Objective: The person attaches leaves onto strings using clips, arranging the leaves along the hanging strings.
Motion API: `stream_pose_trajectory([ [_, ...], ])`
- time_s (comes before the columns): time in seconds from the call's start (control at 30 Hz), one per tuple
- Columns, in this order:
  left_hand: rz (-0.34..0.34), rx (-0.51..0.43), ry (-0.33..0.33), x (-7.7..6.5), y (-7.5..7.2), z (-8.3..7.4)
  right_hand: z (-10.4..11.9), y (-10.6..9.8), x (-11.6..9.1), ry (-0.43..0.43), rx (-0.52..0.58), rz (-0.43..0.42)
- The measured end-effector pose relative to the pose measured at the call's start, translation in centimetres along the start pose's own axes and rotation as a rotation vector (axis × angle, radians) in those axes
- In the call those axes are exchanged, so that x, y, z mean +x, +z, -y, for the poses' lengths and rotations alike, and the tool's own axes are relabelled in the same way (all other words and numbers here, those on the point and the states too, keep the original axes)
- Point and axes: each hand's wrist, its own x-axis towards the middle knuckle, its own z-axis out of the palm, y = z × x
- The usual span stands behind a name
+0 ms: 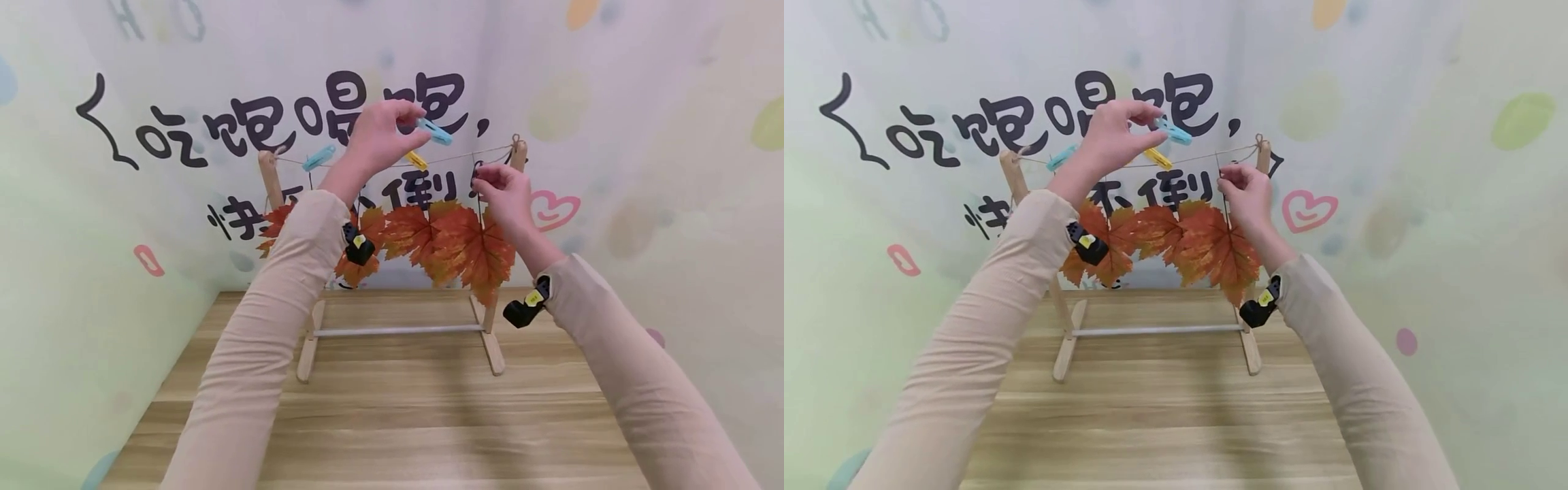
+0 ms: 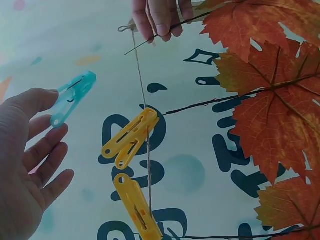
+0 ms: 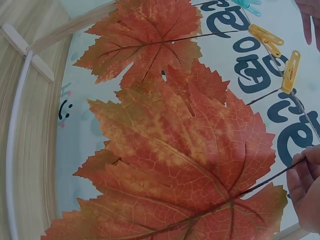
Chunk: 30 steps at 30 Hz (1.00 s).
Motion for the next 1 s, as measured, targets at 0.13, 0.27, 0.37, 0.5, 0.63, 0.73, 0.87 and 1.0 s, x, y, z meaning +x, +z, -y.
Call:
stream_pose_trajectory([
  [0.13,-0.005,-0.021,-0.019,0.5,0.9,-0.1,-0.3,0.0,0.3,0.044,-0.013,0.003],
  [0.27,0.004,-0.053,-0.033,1.2,1.6,-0.3,-0.4,-0.2,0.6,0.062,-0.019,-0.005],
  [0.37,0.025,-0.109,-0.059,1.8,1.9,-0.6,-0.5,-0.2,0.8,0.069,-0.022,-0.005],
  [0.5,0.062,-0.146,-0.087,2.5,2.3,-0.9,-0.6,-0.1,1.0,0.071,-0.022,-0.016],
  [0.63,0.099,-0.104,-0.088,2.9,2.8,-1.1,-0.7,0.0,1.2,0.073,-0.005,-0.033],
  [0.73,0.122,-0.076,-0.104,3.0,3.3,-1.1,-0.7,0.1,1.3,0.079,0.008,-0.043],
  [0.87,0.127,-0.051,-0.122,3.0,3.7,-1.1,-0.6,0.3,1.4,0.079,0.013,-0.045],
  [1.0,0.107,-0.024,-0.116,3.0,4.0,-1.0,-0.6,0.5,1.5,0.073,0.025,-0.048],
])
